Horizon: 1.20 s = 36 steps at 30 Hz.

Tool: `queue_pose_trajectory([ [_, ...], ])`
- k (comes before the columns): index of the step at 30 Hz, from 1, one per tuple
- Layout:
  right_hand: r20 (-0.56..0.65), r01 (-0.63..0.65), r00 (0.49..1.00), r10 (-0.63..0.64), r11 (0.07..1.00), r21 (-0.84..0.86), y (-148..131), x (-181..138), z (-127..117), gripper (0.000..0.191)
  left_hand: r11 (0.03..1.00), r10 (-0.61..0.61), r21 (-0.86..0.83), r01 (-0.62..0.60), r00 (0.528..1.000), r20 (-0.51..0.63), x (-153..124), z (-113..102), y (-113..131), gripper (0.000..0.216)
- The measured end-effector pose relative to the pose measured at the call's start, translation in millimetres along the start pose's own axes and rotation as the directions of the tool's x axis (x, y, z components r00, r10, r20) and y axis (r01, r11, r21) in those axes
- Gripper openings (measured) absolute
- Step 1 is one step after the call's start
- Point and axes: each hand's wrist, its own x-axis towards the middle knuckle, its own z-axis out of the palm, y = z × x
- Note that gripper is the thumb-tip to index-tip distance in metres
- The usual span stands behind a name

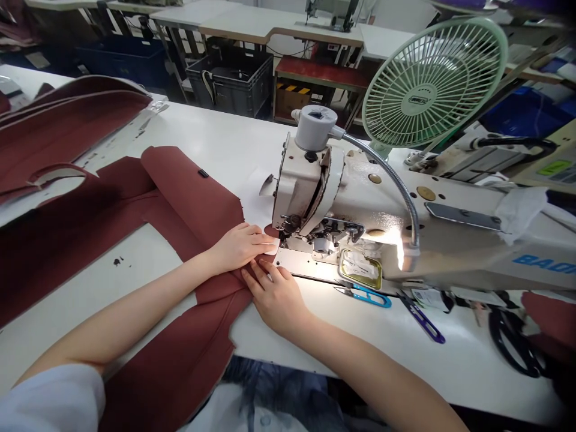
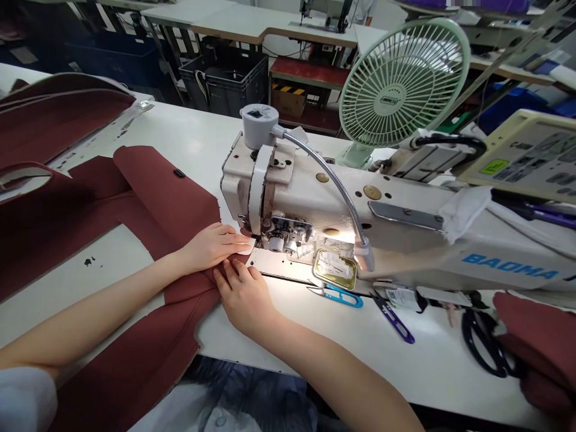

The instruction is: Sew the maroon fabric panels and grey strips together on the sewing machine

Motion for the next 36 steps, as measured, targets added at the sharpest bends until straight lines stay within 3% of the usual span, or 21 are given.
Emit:
queue_pose_trajectory([
  [14, 0.014, -0.008, 1.000, 0.008, 0.999, 0.038, 13.3, -1.3, -4.5, 0.040, 0.983, -0.102, -0.138, 0.122, 0.985, 0.140, 6.0, 2.4, -2.0, 0.032],
  [24, 0.060, -0.012, 0.998, 0.012, 1.000, 0.012, 23.4, -6.7, -9.9, 0.041, 0.986, -0.130, -0.090, 0.143, 0.981, 0.141, 11.0, 12.4, -0.4, 0.028],
  [36, 0.062, -0.035, 0.997, 0.034, 0.999, 0.007, 22.1, -8.1, -11.1, 0.041, 0.986, -0.127, -0.087, 0.141, 0.980, 0.151, 16.0, 8.4, 1.4, 0.027],
])
